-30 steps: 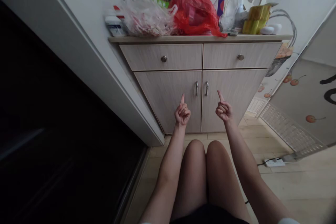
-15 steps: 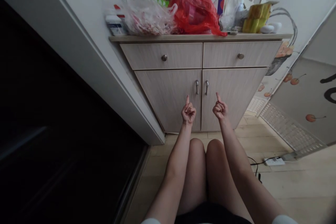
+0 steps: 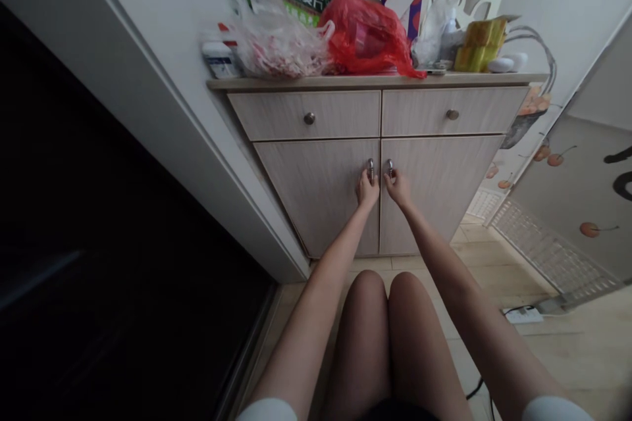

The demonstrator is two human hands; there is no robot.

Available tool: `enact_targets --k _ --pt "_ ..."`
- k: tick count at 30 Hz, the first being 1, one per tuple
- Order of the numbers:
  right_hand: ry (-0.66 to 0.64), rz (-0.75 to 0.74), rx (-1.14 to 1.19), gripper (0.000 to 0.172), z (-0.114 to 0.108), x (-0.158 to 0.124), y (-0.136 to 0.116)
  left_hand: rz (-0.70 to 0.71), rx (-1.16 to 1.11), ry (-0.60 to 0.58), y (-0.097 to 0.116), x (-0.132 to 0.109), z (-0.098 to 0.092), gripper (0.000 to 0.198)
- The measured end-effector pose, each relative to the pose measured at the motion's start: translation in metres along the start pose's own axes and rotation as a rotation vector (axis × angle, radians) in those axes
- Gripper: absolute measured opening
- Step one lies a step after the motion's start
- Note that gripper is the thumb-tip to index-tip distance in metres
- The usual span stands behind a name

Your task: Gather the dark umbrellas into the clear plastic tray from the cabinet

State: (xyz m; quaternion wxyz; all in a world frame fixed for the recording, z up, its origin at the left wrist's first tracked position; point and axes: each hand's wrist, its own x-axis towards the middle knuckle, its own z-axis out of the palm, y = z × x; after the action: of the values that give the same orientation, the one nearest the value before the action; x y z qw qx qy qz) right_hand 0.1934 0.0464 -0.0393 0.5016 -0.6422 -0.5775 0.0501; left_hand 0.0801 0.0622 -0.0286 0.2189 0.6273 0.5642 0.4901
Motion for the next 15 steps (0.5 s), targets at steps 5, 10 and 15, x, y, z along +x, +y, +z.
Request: enact_targets --k 5,10,15 --pt "0.011 0.065 0.103 0.030 0.005 -0.005 -0.003 0.026 0.010 0.003 0.000 -0.003 0.005 0.028" --pt "0.040 -0.015 0.106 0.025 -0.019 -0.039 -0.002 0.092 0.005 0.011 -0.010 -0.030 -0.017 0.035" --pt "0.055 -0.031 0.029 0.031 -0.063 -0.098 0.002 0.145 -0.051 0.073 -0.027 -0.082 -0.049 0.044"
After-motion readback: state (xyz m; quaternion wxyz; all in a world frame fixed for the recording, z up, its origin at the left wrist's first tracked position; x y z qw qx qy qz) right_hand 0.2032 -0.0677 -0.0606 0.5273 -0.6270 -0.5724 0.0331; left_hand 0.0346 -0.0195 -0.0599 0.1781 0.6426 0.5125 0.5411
